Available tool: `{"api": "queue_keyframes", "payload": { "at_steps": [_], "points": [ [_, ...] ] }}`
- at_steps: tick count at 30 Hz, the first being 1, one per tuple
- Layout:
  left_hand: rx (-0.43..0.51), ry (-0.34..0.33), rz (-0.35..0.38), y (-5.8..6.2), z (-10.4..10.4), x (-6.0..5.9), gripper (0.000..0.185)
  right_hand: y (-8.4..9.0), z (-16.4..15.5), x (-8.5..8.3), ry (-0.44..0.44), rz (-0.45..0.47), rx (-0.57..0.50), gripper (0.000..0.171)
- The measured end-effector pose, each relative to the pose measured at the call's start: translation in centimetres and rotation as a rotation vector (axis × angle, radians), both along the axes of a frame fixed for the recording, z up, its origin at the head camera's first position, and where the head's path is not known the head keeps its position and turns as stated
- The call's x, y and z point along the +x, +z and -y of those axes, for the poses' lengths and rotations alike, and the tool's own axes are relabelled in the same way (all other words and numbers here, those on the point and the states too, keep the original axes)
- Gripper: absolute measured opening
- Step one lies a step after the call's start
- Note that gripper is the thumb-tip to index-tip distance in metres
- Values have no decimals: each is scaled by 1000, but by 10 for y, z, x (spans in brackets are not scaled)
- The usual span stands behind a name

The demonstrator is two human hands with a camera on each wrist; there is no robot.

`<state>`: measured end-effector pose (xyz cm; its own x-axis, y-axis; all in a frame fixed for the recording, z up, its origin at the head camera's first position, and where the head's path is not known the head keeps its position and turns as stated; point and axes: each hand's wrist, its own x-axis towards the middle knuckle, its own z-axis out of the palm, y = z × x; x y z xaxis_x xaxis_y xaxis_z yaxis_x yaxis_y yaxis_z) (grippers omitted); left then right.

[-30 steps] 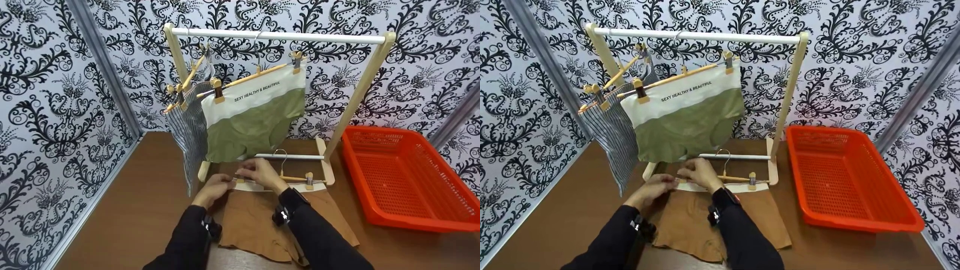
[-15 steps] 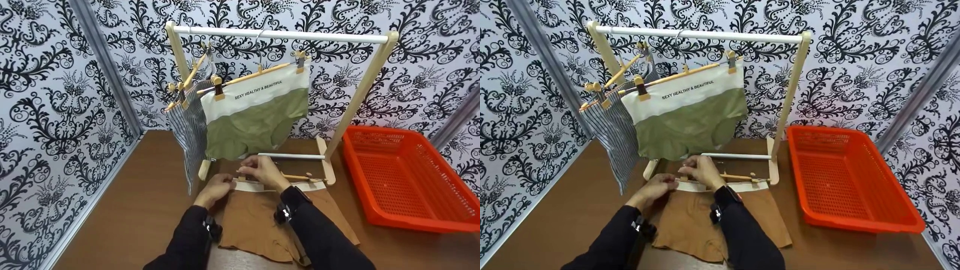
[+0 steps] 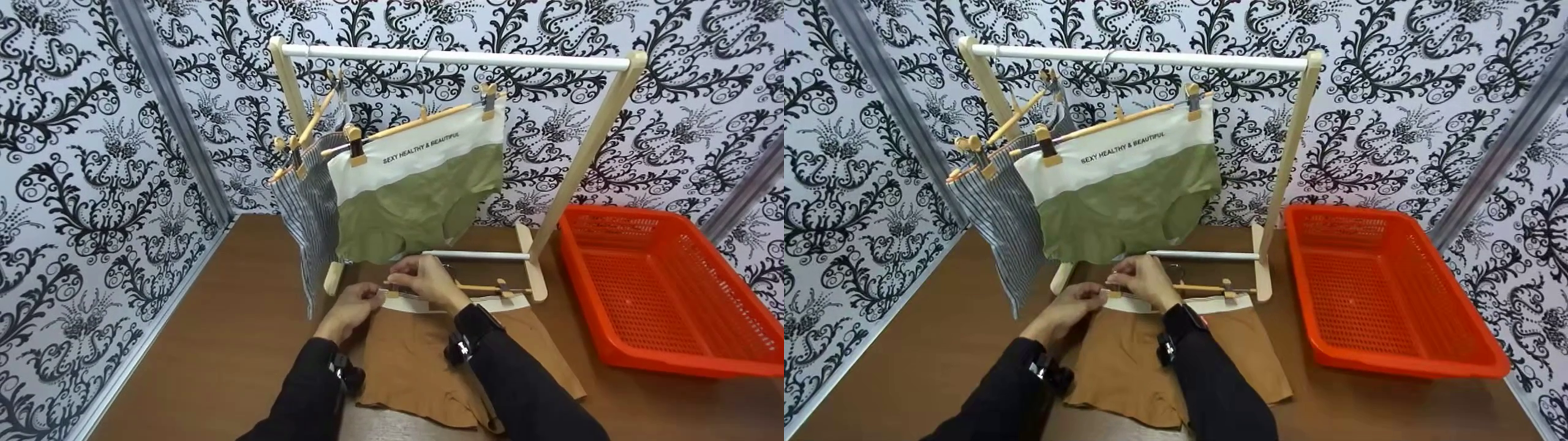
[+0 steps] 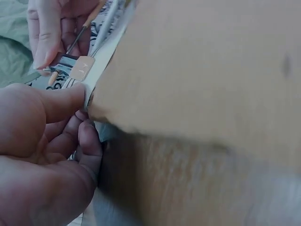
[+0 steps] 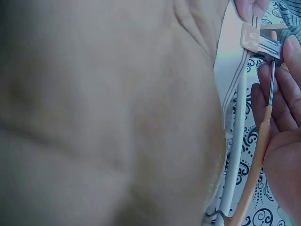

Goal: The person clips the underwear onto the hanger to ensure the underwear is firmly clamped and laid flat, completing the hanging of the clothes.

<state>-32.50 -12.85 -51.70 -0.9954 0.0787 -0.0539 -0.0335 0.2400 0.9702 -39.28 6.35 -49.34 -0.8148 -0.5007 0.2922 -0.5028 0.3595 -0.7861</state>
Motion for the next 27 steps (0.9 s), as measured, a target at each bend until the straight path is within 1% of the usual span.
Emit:
{"api": "queue_keyframes", "payload": {
  "at_steps": [4, 8, 14, 16, 18, 22, 27],
  "points": [
    [6, 11, -10, 0, -1, 1, 14, 5, -2, -1, -7, 13, 20, 15],
    [41, 10, -36, 0, -2, 1, 12, 6, -3, -2, -5, 25, 11, 15],
    [106, 43, -78, -5, -4, -1, 13, 5, -1, -1, 65, 49, 6, 22],
    [116, 51, -78, -6, -4, -1, 13, 4, 0, -1, 76, 51, 16, 25],
    [119, 54, -72, -6, -4, -1, 15, 3, 1, -1, 67, 43, 31, 26],
    [77, 49, -51, -5, -3, 1, 17, -1, 1, -1, 52, 33, 68, 23],
    [29, 54, -50, -3, -4, 2, 18, -4, 1, -2, 57, 38, 76, 24]
  ]
}}
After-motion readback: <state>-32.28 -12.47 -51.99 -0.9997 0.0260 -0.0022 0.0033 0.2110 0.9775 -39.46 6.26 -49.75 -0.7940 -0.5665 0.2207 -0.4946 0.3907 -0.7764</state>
